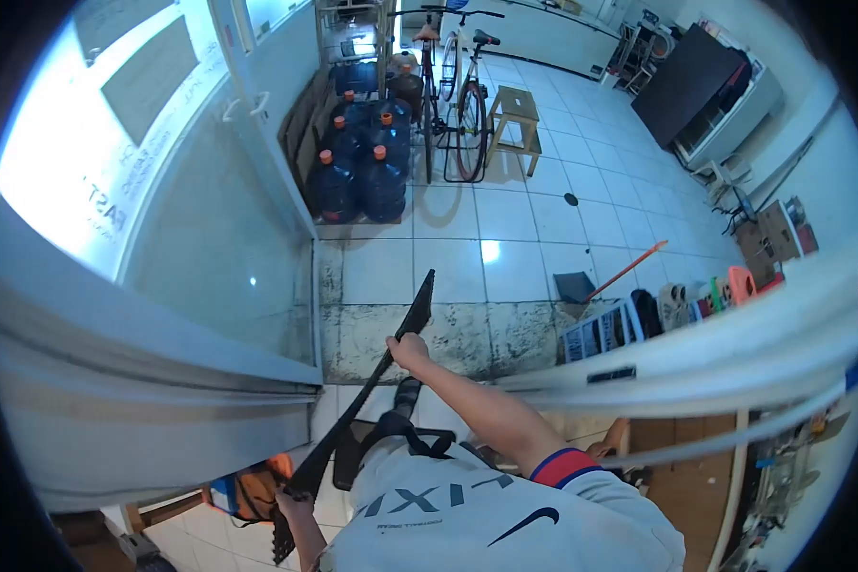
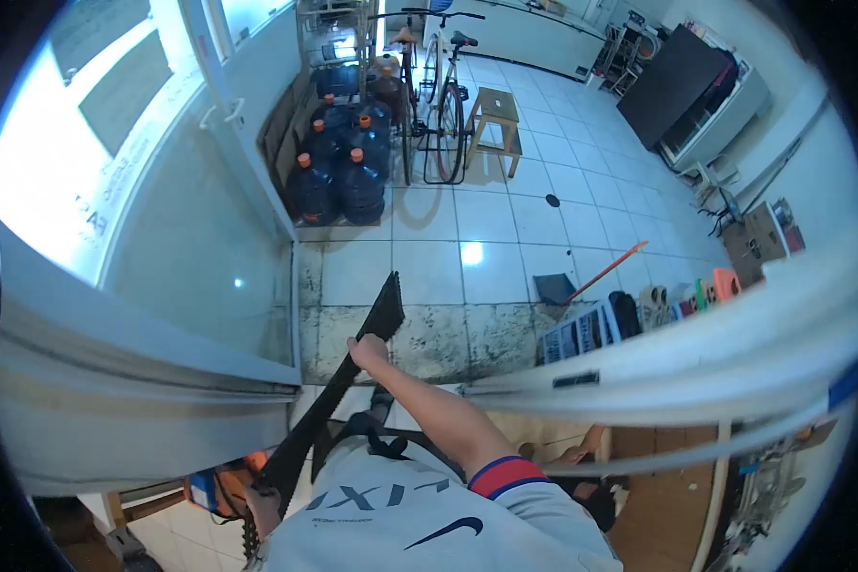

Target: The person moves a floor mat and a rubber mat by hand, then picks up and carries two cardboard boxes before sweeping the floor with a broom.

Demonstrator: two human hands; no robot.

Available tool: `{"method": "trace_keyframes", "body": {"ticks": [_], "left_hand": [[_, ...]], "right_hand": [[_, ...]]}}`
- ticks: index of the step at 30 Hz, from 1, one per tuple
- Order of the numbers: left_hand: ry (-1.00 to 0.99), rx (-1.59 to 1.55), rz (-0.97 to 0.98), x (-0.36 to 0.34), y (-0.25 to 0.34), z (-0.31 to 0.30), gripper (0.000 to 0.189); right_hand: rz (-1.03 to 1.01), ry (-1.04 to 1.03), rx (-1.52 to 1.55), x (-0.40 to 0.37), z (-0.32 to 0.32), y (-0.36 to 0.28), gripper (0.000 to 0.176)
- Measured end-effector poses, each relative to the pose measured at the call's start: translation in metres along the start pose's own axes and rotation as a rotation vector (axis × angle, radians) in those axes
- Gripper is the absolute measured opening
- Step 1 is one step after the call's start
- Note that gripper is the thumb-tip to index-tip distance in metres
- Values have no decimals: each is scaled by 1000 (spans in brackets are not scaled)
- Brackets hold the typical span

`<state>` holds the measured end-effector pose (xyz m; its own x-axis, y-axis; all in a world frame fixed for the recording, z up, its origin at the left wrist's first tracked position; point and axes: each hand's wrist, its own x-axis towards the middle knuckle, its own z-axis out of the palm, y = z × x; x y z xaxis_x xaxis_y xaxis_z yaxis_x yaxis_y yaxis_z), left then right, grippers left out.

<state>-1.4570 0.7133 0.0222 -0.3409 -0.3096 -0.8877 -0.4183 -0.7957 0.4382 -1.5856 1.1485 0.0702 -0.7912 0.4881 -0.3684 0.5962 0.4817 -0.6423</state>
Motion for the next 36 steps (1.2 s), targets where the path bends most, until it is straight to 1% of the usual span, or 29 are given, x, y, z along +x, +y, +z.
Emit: {"method": "trace_keyframes", "body": {"ticks": [2,3,4,5,6,7,8,10,11,12,13,14,16,18,19,20,21,22,23,24,26,27,28,29,30,32,33,34,36], "left_hand": [[-24,-49,-4,3,-29,45,21],[9,19,-56,6,-37,76,21],[48,89,-107,2,-46,106,21],[28,80,-147,-9,-54,133,21],[20,91,-142,-20,-65,165,21],[9,118,-122,-35,-79,200,22],[0,139,-104,-42,-95,233,23],[0,171,-112,-33,-126,285,23],[-103,153,-98,-28,-142,308,23],[-205,134,-84,-23,-161,329,24],[-76,148,-52,-46,-181,373,27],[-97,107,-75,-48,-200,407,30],[-212,84,-10,-74,-243,468,30],[-90,105,67,-112,-288,542,28],[-90,119,120,-99,-310,567,25],[-115,102,130,-111,-328,609,24],[-109,82,129,-130,-349,648,24],[-33,137,185,-150,-368,671,24],[-120,75,156,-160,-389,697,27],[-119,44,158,-178,-409,732,27],[-110,-22,152,-209,-447,798,27],[-156,-37,147,-219,-465,826,26],[-201,-50,143,-228,-483,854,26],[-253,-60,146,-242,-501,881,22],[-241,-98,135,-255,-525,904,22],[-261,-1,231,-270,-568,964,17],[-243,62,243,-269,-590,992,14],[-218,1,232,-279,-606,1028,14],[-134,-46,277,-317,-649,1099,15]], "right_hand": [[68,-74,125,42,-30,5,42],[112,-97,135,65,-49,8,41],[123,-93,143,84,-69,11,41],[139,-81,211,99,-92,12,40],[148,-63,280,119,-114,12,39],[101,-54,209,152,-123,29,42],[96,-43,213,177,-145,33,42],[41,9,171,225,-186,47,44],[86,10,258,248,-209,52,47],[82,7,259,276,-230,62,47],[-32,39,272,307,-252,73,45],[-147,69,284,339,-276,85,44],[-370,191,172,406,-324,102,47],[-363,114,99,455,-395,98,50],[-403,136,59,482,-429,98,51],[-435,155,21,507,-461,101,51],[-392,114,73,526,-497,93,51],[-361,65,108,546,-530,88,52],[-314,-7,211,579,-554,94,48],[-270,-70,313,614,-579,98,44],[-272,-69,407,654,-641,83,40],[-291,-55,297,686,-668,87,39],[-241,-64,323,718,-693,87,38],[-250,-46,341,735,-723,76,38],[-262,-29,354,755,-752,66,38],[-249,-57,458,818,-799,67,31],[-234,-18,477,845,-821,67,29],[-209,3,493,871,-841,63,27],[-217,-17,423,927,-888,52,24]]}}
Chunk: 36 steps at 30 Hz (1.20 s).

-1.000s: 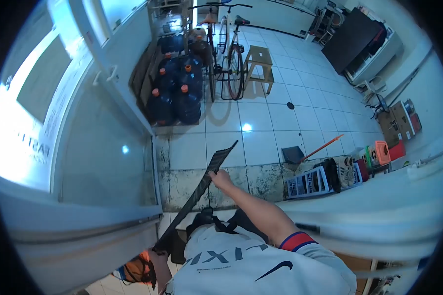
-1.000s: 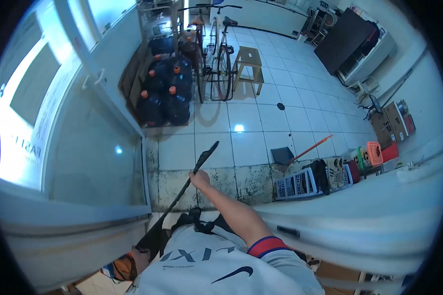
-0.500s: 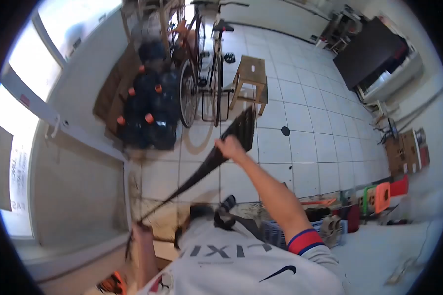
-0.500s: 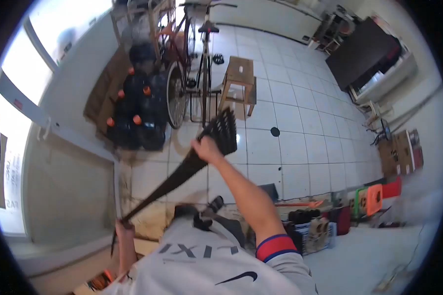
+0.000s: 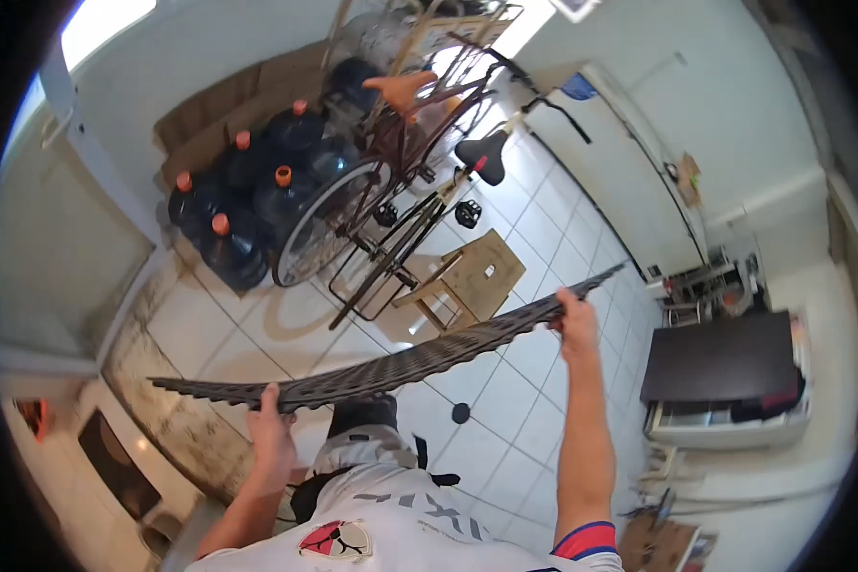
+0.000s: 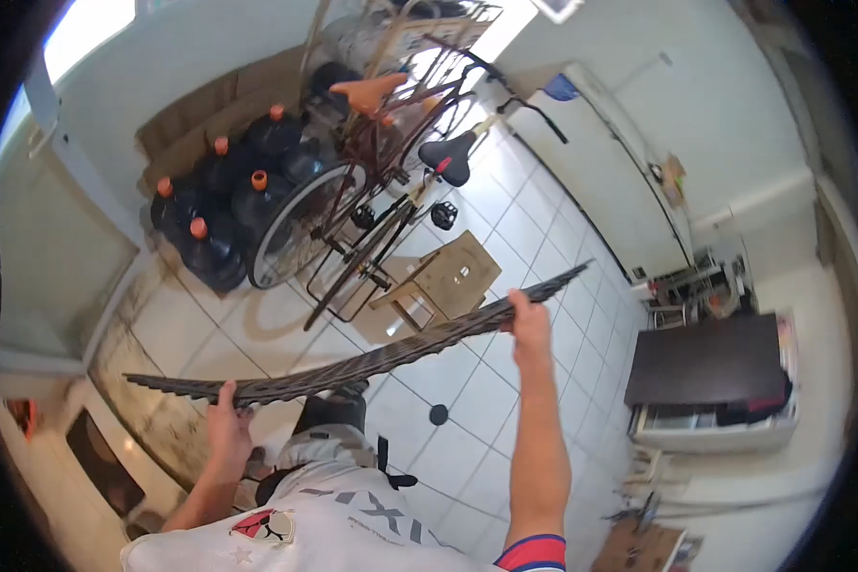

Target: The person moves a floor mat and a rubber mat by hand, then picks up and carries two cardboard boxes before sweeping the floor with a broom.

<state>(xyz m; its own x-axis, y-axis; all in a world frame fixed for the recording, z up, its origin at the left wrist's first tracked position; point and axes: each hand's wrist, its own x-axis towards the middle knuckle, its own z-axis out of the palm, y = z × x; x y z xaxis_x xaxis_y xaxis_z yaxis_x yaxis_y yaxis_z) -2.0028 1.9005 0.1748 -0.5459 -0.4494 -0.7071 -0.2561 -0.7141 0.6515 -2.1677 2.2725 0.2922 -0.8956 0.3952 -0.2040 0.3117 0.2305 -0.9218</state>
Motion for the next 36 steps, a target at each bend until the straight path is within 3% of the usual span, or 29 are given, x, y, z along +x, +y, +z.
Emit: {"method": "trace_keyframes", "body": {"ticks": [5,7,8,12,14,16,17,19,30,32,33,36], "left_hand": [[117,-19,64,-56,-60,151,22],[-61,-129,113,-73,-73,207,21],[-29,-144,128,-77,-85,230,21],[25,-231,235,-95,-118,327,21],[113,-329,377,-106,-127,383,19],[132,-360,391,-110,-144,421,17],[34,-353,469,-115,-155,435,15],[98,-344,490,-112,-166,471,14],[354,-144,461,-56,-242,547,24],[286,-113,334,-47,-256,545,19],[389,-113,325,-39,-265,551,21],[444,-59,272,-33,-285,559,23]], "right_hand": [[-77,-83,-7,155,-92,-49,20],[-93,-132,19,219,-123,-68,18],[-92,-160,43,248,-134,-78,17],[-125,-195,86,332,-158,-115,16],[-116,-307,111,395,-176,-116,17],[-131,-396,122,445,-185,-117,17],[-129,-442,124,466,-189,-110,17],[-112,-476,129,505,-192,-107,18],[88,-551,39,645,-163,-25,26],[116,-571,16,654,-161,-9,28],[144,-578,3,664,-157,2,28],[202,-582,5,687,-149,25,29]]}}
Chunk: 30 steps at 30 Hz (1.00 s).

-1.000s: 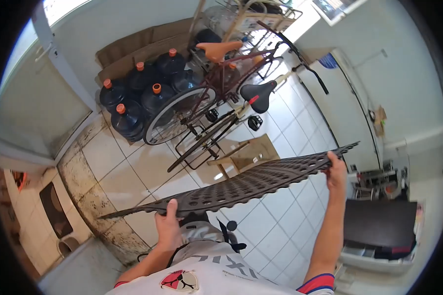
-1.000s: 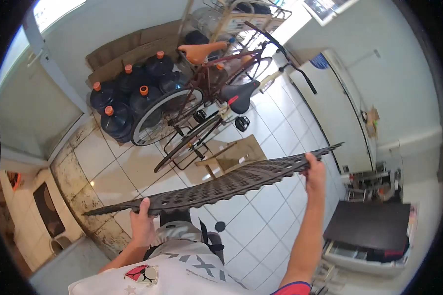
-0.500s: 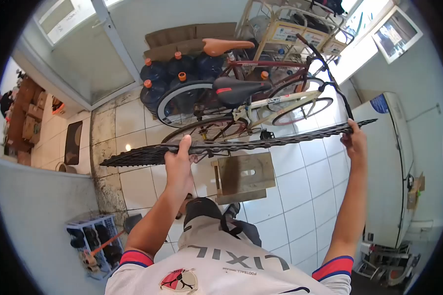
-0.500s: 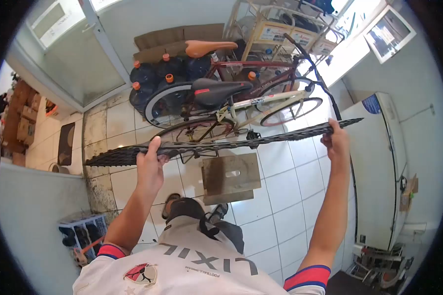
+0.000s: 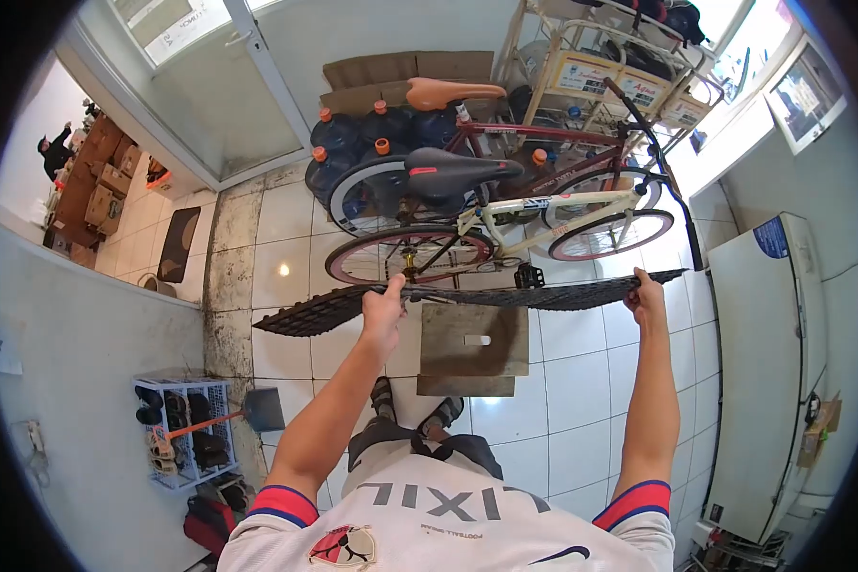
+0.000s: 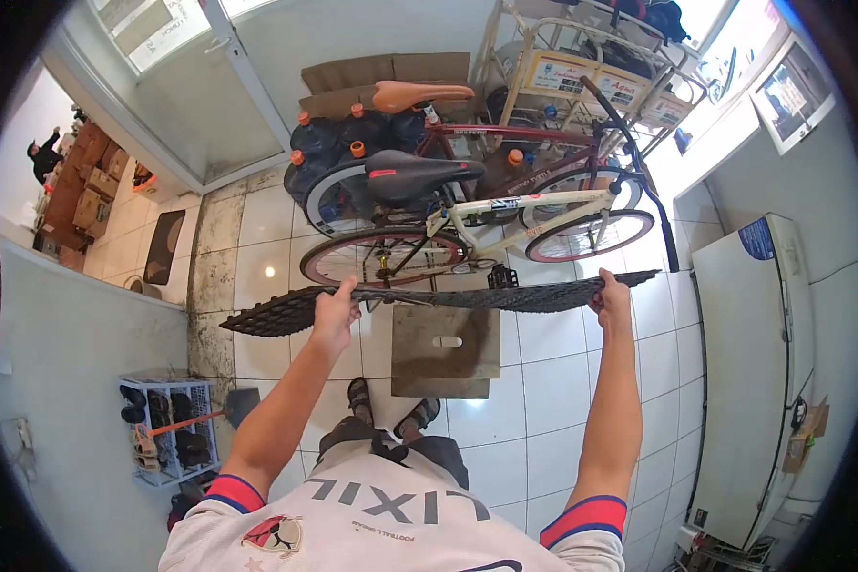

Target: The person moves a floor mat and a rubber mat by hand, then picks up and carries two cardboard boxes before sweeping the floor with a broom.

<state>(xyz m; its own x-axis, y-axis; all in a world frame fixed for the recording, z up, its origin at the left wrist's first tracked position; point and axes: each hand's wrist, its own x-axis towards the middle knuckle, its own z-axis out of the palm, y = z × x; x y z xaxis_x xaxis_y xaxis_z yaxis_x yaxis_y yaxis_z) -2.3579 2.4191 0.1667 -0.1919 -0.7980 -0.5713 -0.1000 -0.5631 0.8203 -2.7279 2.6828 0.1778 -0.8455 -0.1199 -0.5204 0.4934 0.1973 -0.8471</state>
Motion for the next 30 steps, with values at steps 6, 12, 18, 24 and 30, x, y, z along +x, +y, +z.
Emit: {"method": "trace_keyframes", "body": {"ticks": [6,12,18,24,30], "left_hand": [[-27,-107,-109,0,-18,18,25],[85,-111,-175,40,-84,22,27],[108,-111,-361,19,-171,-4,21],[10,-79,-648,-6,-248,-49,30],[-94,225,-1098,-49,-254,-94,36]], "right_hand": [[55,30,-14,21,-4,14,29],[200,6,18,51,-10,80,28],[334,123,157,41,-53,188,26],[516,154,165,3,-114,298,25],[778,300,105,-47,-101,375,17]]}}
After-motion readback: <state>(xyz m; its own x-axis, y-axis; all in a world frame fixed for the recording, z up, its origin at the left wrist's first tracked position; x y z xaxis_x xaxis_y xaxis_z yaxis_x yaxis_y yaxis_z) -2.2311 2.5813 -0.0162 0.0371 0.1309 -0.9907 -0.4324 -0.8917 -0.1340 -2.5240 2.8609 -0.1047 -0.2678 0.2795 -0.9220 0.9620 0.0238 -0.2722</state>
